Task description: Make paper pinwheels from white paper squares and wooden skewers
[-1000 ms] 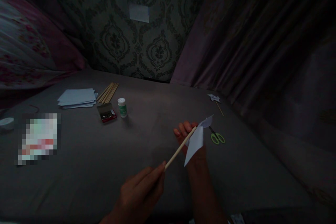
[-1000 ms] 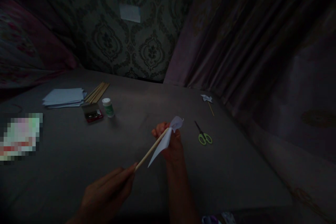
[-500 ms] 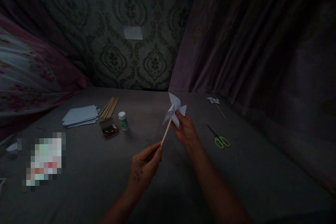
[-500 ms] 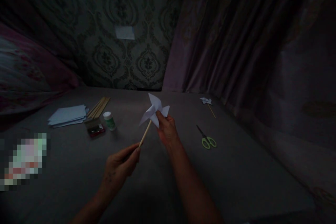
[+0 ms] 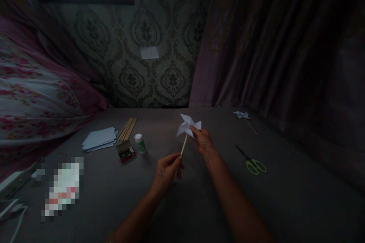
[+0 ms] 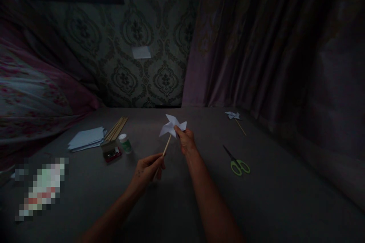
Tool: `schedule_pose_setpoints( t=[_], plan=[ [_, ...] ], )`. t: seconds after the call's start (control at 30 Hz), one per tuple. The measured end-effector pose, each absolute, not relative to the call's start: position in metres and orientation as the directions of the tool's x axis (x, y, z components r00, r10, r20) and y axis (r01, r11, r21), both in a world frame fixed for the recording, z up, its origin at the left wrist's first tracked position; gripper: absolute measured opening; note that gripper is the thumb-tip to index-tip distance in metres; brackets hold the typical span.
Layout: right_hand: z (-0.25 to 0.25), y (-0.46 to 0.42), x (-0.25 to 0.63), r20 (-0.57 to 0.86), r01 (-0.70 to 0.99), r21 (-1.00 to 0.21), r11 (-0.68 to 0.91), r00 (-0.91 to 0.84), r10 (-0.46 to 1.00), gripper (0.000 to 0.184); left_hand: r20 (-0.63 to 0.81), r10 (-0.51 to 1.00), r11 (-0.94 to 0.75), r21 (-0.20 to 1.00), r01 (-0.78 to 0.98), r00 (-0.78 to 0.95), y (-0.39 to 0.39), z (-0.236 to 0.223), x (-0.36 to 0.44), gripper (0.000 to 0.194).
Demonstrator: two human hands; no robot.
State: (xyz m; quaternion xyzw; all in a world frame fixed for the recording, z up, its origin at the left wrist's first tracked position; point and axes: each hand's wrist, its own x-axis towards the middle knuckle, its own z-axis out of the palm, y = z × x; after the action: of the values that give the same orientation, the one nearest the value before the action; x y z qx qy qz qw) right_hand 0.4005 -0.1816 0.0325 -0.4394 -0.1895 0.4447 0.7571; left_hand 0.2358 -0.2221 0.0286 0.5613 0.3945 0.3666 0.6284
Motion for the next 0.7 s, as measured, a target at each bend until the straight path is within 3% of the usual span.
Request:
schedule_pose_setpoints(
  t=[0.37, 0.7],
  plan=[
    [0.005, -0.176, 0.419, -0.186, -0.377, -0.924, 0.057, 0.574, 0.797, 0.029, -0.21, 0.837, 0.135, 0.974, 0.182, 0.505, -0.2, 0.006, 0.261, 0.031],
    [-0.004, -0.177, 0.412, -0.234, -0.366, -0.93, -0.022, 0.547, 0.804, 0.022, -0.226, 0.842, 0.171, 0.973, 0.155, 0.489, -0.202, 0.0, 0.261, 0.032]
  ],
)
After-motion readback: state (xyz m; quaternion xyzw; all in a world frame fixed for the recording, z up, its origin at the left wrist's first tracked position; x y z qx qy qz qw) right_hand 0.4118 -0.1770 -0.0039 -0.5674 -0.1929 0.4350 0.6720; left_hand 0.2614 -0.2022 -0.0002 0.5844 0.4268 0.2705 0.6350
